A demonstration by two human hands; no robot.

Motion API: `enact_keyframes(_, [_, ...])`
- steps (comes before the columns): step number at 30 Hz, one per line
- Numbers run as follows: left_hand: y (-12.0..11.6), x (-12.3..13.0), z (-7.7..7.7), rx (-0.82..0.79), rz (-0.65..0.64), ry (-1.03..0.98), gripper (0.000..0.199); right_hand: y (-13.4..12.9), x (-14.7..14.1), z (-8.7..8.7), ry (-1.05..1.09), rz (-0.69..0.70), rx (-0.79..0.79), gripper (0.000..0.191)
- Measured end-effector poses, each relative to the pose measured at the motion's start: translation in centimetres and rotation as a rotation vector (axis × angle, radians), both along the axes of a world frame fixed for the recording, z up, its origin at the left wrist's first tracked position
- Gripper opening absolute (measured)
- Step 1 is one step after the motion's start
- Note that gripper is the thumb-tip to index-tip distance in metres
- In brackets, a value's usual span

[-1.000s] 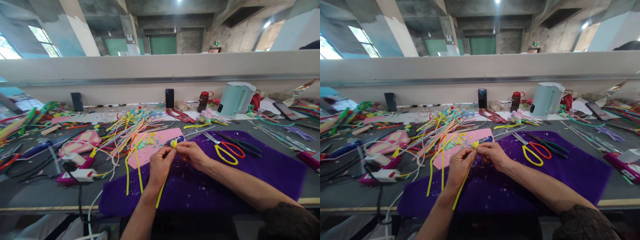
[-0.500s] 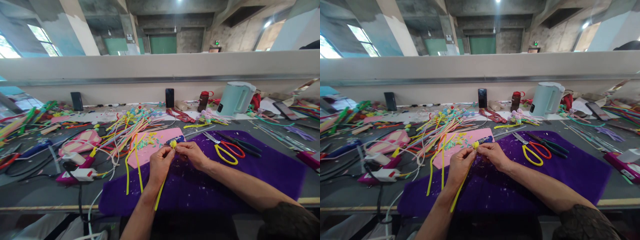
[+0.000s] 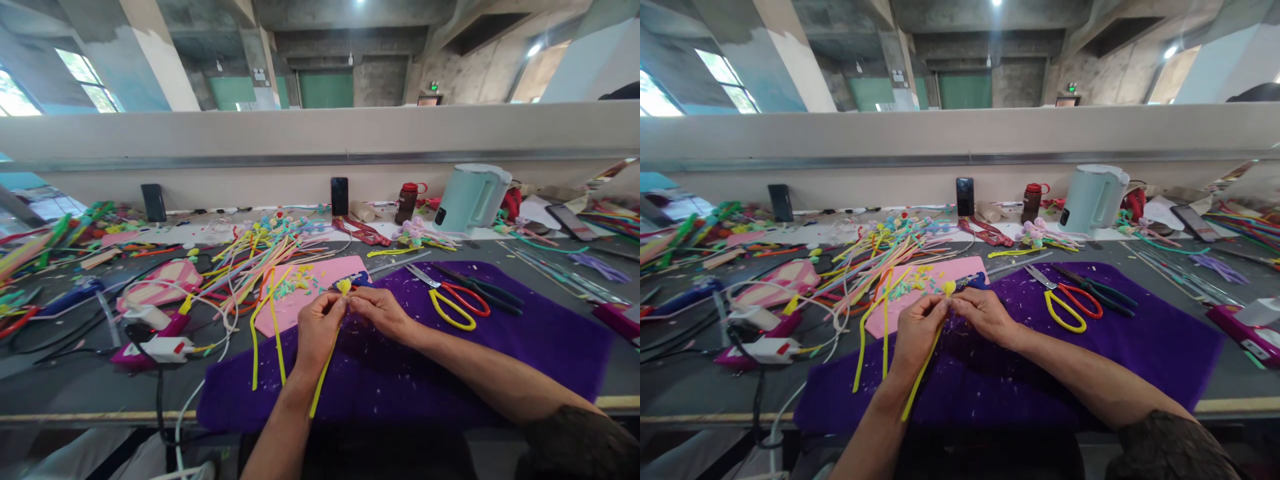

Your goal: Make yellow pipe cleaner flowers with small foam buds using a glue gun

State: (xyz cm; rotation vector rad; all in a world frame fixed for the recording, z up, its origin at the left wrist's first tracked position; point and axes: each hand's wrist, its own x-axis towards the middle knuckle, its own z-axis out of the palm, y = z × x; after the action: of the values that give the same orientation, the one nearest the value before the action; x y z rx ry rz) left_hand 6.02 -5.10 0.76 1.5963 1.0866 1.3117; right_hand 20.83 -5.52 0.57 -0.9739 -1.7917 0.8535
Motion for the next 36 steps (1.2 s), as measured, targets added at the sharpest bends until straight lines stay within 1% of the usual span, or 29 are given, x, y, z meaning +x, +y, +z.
enact_keyframes(2, [0.2,-0.1,0.0,-0.124,-0.058,-0.152,0.017,0.2,0.0,-0.2,0.05,0.011,-0.089,0.033])
enact_keyframes(4, [0.5,-0.3,0.0,-0.283,-0.134,-0.347,0.018,0.4,0.0,-0.4,0.13,0.012,-0.186,0.03])
enact_keyframes(7, [0.8,-0.7,0.1,-0.476,-0.224,-0.648,0.018,0.4,0.0,-0.4,0.279,-0.002,-0.27,0.027])
enact_keyframes(9, [0.9,-0.9,0.3,-0.531,-0.237,-0.816,0.017,0.1,-0.3,-0.1,0.35,0.006,-0.308,0.028])
enact_keyframes(12, [0.8,-0.9,0.4,-0.496,-0.238,-0.956,0.016,-0.8,-1.2,0.4,0.366,0.041,-0.369,0.025])
enact_keyframes(17, [0.6,-0.3,0.1,-0.458,-0.289,-0.965,0.016,-1.8,-2.9,0.9,0.381,0.116,-0.422,0.025])
enact_keyframes(21, [0.3,0.0,-0.3,-0.439,-0.369,-0.888,0.017,-1.7,-3.5,1.2,0.418,0.159,-0.413,0.022])
enact_keyframes(24, [0.2,0.1,-0.3,-0.452,-0.397,-0.814,0.02,-1.6,-3.3,1.4,0.394,0.176,-0.385,0.026])
enact_keyframes(26, [0.2,0.0,-0.2,-0.477,-0.391,-0.794,0.025,-1.5,-2.9,1.5,0.341,0.161,-0.332,0.027])
enact_keyframes(29, [0.3,-0.2,0.1,-0.497,-0.38,-0.812,0.029,-1.4,-2.3,1.6,0.239,0.096,-0.261,0.026])
enact_keyframes(32, [0.4,-0.4,0.1,-0.479,-0.357,-0.848,0.025,-1.3,-1.9,1.5,0.173,0.046,-0.225,0.026])
enact_keyframes(36, [0.6,-0.5,-0.3,-0.452,-0.336,-0.872,0.016,-1.2,-1.8,1.3,0.15,0.008,-0.192,0.024])
